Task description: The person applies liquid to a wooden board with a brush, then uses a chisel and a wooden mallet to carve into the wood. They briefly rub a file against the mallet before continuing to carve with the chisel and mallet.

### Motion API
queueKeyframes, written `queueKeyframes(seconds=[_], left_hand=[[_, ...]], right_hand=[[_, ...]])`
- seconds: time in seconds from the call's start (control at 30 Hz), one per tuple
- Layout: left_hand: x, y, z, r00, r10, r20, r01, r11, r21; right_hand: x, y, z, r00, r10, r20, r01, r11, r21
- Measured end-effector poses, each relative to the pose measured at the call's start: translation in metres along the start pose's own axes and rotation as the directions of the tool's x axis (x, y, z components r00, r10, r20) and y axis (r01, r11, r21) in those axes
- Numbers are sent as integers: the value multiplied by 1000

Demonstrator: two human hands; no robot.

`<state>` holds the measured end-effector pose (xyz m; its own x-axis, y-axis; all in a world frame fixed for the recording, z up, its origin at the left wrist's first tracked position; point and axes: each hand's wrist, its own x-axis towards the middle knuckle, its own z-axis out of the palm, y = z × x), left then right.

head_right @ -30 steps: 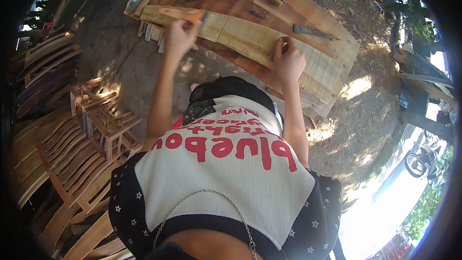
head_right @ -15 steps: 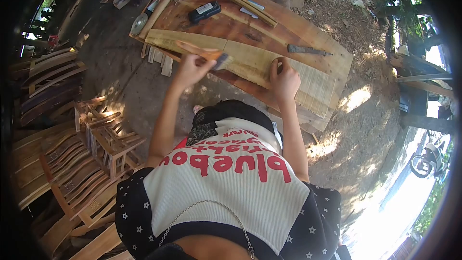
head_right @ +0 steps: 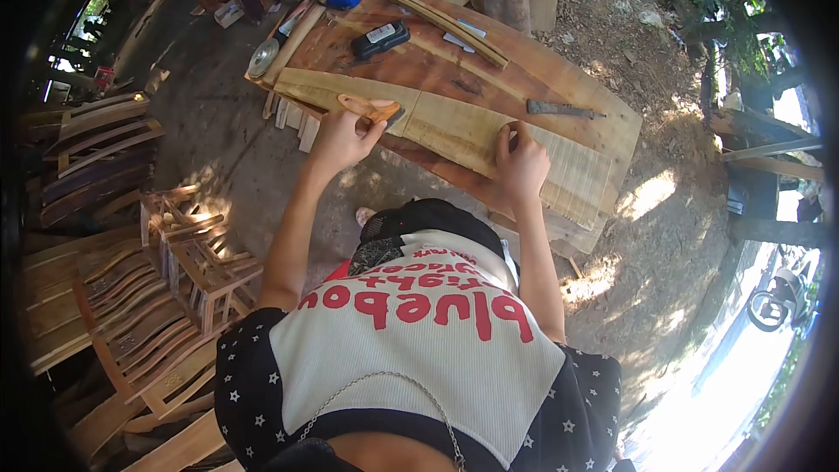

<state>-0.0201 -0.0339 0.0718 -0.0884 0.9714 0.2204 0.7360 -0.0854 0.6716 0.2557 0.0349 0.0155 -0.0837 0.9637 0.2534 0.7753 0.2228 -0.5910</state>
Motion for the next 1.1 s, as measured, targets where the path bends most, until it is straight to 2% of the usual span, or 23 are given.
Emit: queueKeyframes(seconds=[0.07, 0.13, 0.17, 0.2, 0.23, 0.33, 0.37, 0.4, 0.43, 0.47, 0.53, 0.6, 0.67, 0.7, 0.77, 0.8, 0.83, 0.87, 0.9, 0.97, 1.0, 1.07, 1.1], left_hand=[[3, -23, -1, 995, 81, -61, -87, 992, -89], [7, -76, -30, 962, -221, -161, 225, 974, 6], [8, -96, -46, 884, -309, -351, 343, 938, 39], [8, -125, -64, 853, -289, -435, 359, 929, 86], [9, -129, -78, 799, -255, -544, 424, 881, 209], [12, -103, -69, 847, -183, -500, 358, 890, 282], [12, -86, -56, 875, -188, -446, 320, 916, 241], [11, -62, -41, 891, -310, -332, 400, 882, 250], [8, -57, -25, 955, -172, -242, 216, 962, 167], [4, -22, -19, 983, -5, -185, 11, 999, 33], [0, -18, -13, 986, -75, -149, 67, 996, -57], [3, -70, -24, 927, -214, -309, 243, 968, 58], [8, -87, -52, 804, -340, -488, 434, 896, 92], [11, -89, -60, 807, -337, -484, 434, 895, 100], [19, -89, -68, 799, -304, -518, 553, 711, 435], [22, -79, -58, 837, -274, -473, 497, 742, 449], [21, -65, -42, 879, -237, -415, 401, 837, 372], [20, -28, -29, 904, -279, -323, 375, 881, 289], [18, -25, -5, 941, -155, -301, 233, 942, 241], [10, 1, 32, 993, -52, -106, 55, 998, 17], [8, 18, 42, 998, 2, -70, -7, 997, -74], [9, 6, 42, 989, 39, -141, -53, 994, -96], [13, -7, 29, 988, -84, -126, 82, 996, -18]], right_hand=[[0, 3, -1, 1000, -7, 2, 7, 1000, -3], [0, 2, 0, 999, -39, -31, 39, 999, 5], [-2, 1, 0, 999, -33, -25, 33, 999, 13], [-1, 0, -1, 999, -33, -29, 34, 999, 26], [-1, 0, 0, 999, -33, -36, 34, 999, 39], [1, 3, 2, 999, -27, -31, 27, 1000, -1], [1, 3, 2, 999, -23, -31, 23, 1000, -2], [1, 3, 2, 999, -22, -25, 22, 1000, 8], [1, 3, 1, 1000, -20, -19, 20, 1000, 18], [1, 2, 2, 1000, -14, -15, 14, 1000, 14], [1, 2, 0, 999, -39, -15, 39, 999, 16], [0, 2, -1, 999, -31, -19, 31, 999, 15], [0, 0, -1, 999, -26, -18, 26, 999, 25], [1, 0, -1, 1000, -20, -9, 20, 1000, 22], [1, 0, 0, 1000, -6, -6, 6, 1000, 18], [1, 0, -1, 1000, -13, -13, 14, 1000, 20], [1, 0, -1, 1000, -20, -17, 21, 1000, 20], [2, 0, -2, 1000, -14, -19, 15, 1000, 18], [2, -1, -2, 1000, -3, -7, 3, 1000, 22], [1, -1, -1, 1000, 16, 11, -16, 1000, 23], [1, 0, 0, 1000, 10, 12, -11, 1000, 23], [2, 2, -1, 1000, 11, 11, -11, 1000, 14], [1, 2, -1, 1000, 10, 9, -10, 1000, 18]])
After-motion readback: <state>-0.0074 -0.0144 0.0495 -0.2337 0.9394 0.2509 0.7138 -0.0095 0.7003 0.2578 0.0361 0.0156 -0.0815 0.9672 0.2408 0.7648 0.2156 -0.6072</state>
